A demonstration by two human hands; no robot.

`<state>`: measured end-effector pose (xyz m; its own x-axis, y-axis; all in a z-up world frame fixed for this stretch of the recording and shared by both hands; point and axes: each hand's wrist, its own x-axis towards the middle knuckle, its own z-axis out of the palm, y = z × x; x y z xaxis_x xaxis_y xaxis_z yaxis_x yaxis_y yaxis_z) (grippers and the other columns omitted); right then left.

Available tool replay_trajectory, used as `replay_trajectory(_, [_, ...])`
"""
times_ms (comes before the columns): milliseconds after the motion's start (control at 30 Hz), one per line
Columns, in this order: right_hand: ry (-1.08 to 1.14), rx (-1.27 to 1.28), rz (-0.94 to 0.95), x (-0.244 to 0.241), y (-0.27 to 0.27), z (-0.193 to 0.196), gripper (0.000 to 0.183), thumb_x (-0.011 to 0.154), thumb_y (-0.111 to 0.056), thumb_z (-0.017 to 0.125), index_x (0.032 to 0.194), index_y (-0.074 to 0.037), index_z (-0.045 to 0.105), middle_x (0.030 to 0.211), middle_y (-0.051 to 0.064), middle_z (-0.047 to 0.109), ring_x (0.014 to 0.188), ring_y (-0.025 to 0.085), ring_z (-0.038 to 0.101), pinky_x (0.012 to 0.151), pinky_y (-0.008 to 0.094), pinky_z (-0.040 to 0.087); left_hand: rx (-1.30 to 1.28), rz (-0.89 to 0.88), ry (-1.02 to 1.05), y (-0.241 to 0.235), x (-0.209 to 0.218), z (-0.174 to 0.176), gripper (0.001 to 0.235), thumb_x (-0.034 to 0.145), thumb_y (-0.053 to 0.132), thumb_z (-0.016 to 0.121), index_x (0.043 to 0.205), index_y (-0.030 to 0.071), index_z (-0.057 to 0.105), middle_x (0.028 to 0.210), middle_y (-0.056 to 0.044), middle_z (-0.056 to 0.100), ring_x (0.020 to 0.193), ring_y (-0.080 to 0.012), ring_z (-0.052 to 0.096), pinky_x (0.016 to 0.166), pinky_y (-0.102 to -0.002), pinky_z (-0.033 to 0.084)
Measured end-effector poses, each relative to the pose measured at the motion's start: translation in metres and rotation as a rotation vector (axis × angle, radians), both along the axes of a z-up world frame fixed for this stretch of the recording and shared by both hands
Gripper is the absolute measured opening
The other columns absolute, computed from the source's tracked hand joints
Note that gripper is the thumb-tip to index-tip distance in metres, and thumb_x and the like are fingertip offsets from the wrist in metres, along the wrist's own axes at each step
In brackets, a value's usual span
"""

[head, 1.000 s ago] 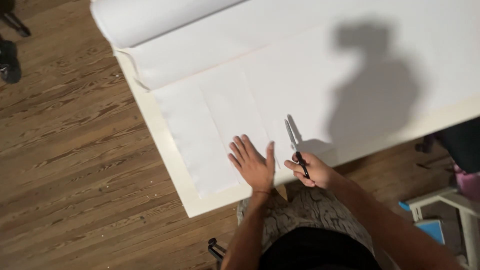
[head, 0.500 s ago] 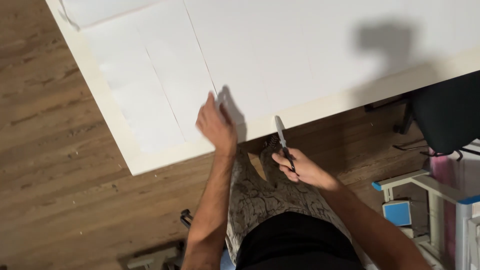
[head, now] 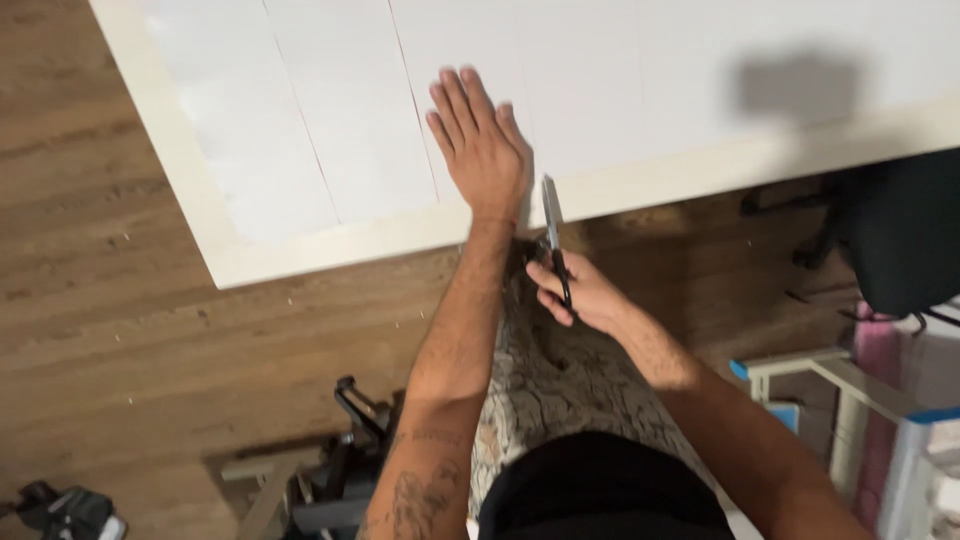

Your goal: Cutting a large sheet of paper along marked lines using scissors and a large square ruler

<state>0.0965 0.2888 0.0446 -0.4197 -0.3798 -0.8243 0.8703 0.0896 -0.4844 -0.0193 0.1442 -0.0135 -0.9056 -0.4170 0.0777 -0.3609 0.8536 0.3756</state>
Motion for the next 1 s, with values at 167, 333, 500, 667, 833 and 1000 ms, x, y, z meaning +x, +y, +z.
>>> replay_trajectory(167, [-0.010, 0.020, 0.045, -0.010, -0.003, 0.005, 0.032, 0.100, -0.031, 0.066, 0.092, -0.010, 0.043, 0.058, 0.009, 0.051, 0.033, 0.013, 0.039, 0.031, 0.028, 0.027, -0.213, -0.001, -0.207, -0.003, -0.004, 0.008, 0.060, 0.114, 0.044, 0.020, 0.166, 0.014, 0.017, 0.175, -0.006, 0.016, 0.164, -0.0245, 0.010, 0.138, -0.042, 0.005])
replay_trajectory(333, [0.026, 0.015, 0.084, -0.013, -0.002, 0.006, 0.034, 0.098, -0.032, 0.067, 0.089, -0.011, 0.042, 0.061, 0.010, 0.056, 0.036, 0.016, 0.044, 0.035, 0.030, 0.036, -0.054, 0.015, -0.081, -0.001, -0.004, 0.005, 0.059, 0.113, 0.040, 0.025, 0.165, 0.011, 0.023, 0.174, -0.009, 0.020, 0.165, -0.0258, 0.013, 0.141, -0.043, 0.009])
replay_trajectory(500, [-0.012, -0.022, 0.035, -0.007, -0.001, -0.001, 0.036, 0.097, -0.033, 0.068, 0.092, -0.009, 0.042, 0.063, 0.013, 0.058, 0.038, 0.018, 0.047, 0.033, 0.032, 0.040, -0.057, 0.012, -0.079, 0.000, -0.002, 0.008, 0.059, 0.113, 0.040, 0.024, 0.164, 0.011, 0.025, 0.173, -0.010, 0.021, 0.165, -0.0271, 0.015, 0.140, -0.044, 0.011])
replay_trajectory(667, [-0.032, -0.030, 0.001, -0.004, 0.000, -0.005, 0.036, 0.097, -0.032, 0.068, 0.092, -0.009, 0.041, 0.062, 0.013, 0.056, 0.038, 0.018, 0.045, 0.032, 0.031, 0.038, -0.006, 0.013, -0.039, 0.001, -0.001, 0.006, 0.059, 0.113, 0.039, 0.022, 0.164, 0.010, 0.024, 0.173, -0.011, 0.021, 0.165, -0.0281, 0.014, 0.140, -0.046, 0.010])
replay_trajectory(833, [-0.041, -0.061, -0.018, -0.003, -0.002, -0.008, 0.039, 0.095, -0.034, 0.070, 0.090, -0.010, 0.040, 0.060, 0.012, 0.055, 0.036, 0.017, 0.044, 0.031, 0.031, 0.037, -0.007, 0.015, -0.015, 0.000, -0.001, 0.005, 0.059, 0.113, 0.038, 0.023, 0.163, 0.009, 0.025, 0.173, -0.012, 0.022, 0.164, -0.0282, 0.015, 0.139, -0.046, 0.011])
replay_trajectory(1000, [0.077, -0.052, -0.024, 0.006, -0.005, -0.021, 0.032, 0.100, -0.029, 0.065, 0.090, -0.008, 0.043, 0.057, 0.012, 0.055, 0.032, 0.018, 0.045, 0.029, 0.030, 0.037, 0.010, -0.001, 0.081, -0.001, -0.002, 0.007, 0.057, 0.113, 0.034, 0.031, 0.160, 0.004, 0.031, 0.169, -0.017, 0.030, 0.160, -0.0343, 0.023, 0.135, -0.051, 0.015])
